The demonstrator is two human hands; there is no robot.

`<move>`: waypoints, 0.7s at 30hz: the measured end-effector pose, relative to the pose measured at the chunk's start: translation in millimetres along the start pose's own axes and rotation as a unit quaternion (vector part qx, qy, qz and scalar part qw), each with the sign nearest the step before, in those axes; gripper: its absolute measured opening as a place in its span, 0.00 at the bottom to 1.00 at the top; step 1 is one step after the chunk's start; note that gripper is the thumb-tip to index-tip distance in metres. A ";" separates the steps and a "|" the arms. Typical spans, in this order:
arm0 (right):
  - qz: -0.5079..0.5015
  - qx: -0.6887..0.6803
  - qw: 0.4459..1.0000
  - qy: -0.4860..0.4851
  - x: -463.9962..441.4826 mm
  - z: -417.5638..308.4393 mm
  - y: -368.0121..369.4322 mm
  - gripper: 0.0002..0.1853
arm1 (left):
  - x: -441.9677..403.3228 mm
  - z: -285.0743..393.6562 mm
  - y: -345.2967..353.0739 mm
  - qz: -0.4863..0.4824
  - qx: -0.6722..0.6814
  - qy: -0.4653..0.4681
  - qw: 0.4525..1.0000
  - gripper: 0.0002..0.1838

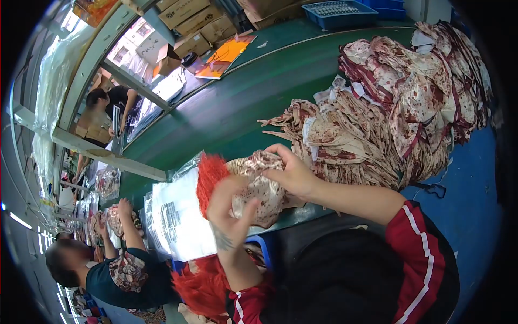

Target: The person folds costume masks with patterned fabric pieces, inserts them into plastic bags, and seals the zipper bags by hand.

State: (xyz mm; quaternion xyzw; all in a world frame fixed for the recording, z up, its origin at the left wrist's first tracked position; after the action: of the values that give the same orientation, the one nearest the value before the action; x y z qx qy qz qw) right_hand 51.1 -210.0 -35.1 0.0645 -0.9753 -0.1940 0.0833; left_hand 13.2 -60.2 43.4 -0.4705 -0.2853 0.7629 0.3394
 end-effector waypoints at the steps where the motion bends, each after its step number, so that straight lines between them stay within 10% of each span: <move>1: -0.043 -0.062 0.997 0.018 4.9 -0.6 6.1 0.22 | -10.2 0.0 -22.2 0.076 -0.119 -0.035 0.989 0.39; 3: -0.085 -0.126 0.988 0.035 11.1 -1.4 11.0 0.23 | -7.9 -9.9 -48.0 0.149 -0.234 -0.069 0.958 0.38; 6: -0.125 -0.231 0.961 0.085 15.0 -0.1 13.4 0.27 | 34.4 -80.1 -11.0 -0.073 0.379 -0.178 0.905 0.37; 7: -0.126 -0.231 0.961 0.083 14.3 3.1 11.1 0.27 | 44.2 -92.1 -15.3 -0.074 0.378 -0.177 0.906 0.37; 14: 0.030 0.100 0.980 0.171 -3.5 85.8 -21.0 0.26 | 54.4 -132.9 -37.9 -0.121 0.179 -0.291 0.932 0.39; 18: 0.034 0.002 0.969 0.244 -11.4 112.8 -21.2 0.28 | 48.8 -142.7 -33.6 0.025 -0.115 -0.325 0.939 0.35; 21: 0.034 0.029 0.974 0.220 -15.4 117.2 -24.4 0.28 | 10.5 -80.9 -22.6 0.004 -0.208 -0.118 0.971 0.44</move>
State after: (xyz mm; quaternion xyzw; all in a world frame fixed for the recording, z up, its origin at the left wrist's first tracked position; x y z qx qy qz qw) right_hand 46.4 -186.9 -153.5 0.0747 -0.9399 -0.1438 0.3005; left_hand 89.2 -28.8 23.1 -0.4385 -0.4737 0.7383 0.1954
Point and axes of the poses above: each hand's wrist, its own x-axis away from the middle knuckle, its own y-axis out of the palm, z = x × y, the point moved 6 cm from there along -x, towards the middle knuckle, and after that the axes turned 15 degrees about y, right-handed, at the moved point
